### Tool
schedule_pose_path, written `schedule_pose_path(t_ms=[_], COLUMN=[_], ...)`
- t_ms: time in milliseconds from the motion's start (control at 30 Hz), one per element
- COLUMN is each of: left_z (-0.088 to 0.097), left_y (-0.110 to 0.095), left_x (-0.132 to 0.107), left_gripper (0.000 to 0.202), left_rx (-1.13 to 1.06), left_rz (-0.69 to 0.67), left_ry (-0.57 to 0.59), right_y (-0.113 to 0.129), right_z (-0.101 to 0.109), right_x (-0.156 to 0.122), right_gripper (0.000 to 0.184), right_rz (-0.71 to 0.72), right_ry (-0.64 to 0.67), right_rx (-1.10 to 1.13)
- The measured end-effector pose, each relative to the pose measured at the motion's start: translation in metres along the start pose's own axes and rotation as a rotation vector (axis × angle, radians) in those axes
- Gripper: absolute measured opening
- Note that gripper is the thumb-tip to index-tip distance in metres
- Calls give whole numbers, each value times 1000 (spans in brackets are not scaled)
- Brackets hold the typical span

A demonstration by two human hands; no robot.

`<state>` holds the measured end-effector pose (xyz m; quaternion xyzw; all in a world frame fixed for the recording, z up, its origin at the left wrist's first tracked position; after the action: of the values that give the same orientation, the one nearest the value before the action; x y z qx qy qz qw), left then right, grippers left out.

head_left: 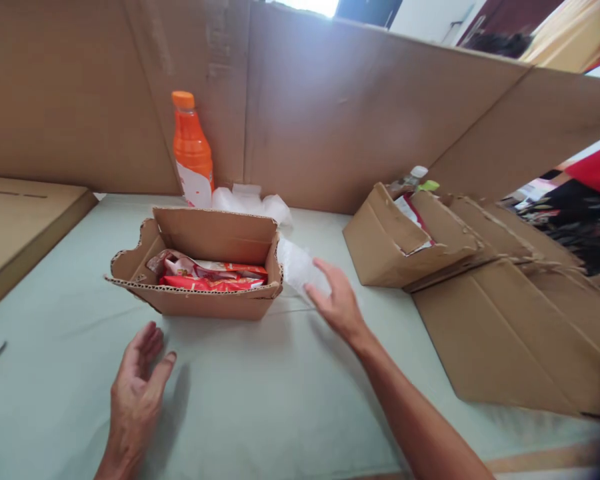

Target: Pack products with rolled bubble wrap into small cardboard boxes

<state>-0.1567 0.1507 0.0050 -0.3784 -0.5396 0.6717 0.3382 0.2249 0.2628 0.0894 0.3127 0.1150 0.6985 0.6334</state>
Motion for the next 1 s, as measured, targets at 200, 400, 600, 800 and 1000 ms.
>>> schedule_pose_path(t_ms=[200,400,600,800,1000], left_z=[-14,-61,-141,-141,-115], left_y=[15,8,-13,17,27], left_x=[-43,-80,-150,-162,-162], left_gripper=[47,51,75,42,39], left_rx=[147,-2,-675,-637,-513], left_rz=[-81,41,415,690,821], left_ry=[219,416,731,612,705], right_y=[-56,4,124,134,35], right_z=[12,34,-3,-16,-8], right_x=[39,-5,-86,-116,-61], right_gripper=[33,16,41,37,38], right_rz=[-188,-95,257,380,186], right_ry=[242,291,659,797,386], right_rx=[-143,-91,171,463,-37])
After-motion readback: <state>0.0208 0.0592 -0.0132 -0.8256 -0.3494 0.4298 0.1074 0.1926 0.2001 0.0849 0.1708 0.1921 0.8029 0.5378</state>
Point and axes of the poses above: each hand's wrist, its own x-axis towards the middle knuckle, its own z-axis out of the back of the hand, y = z × x, the point moved 10 cm from there along x, towards the middle knuckle, and after that the axes turned 2 degrees about -z, right-handed, at the moved point
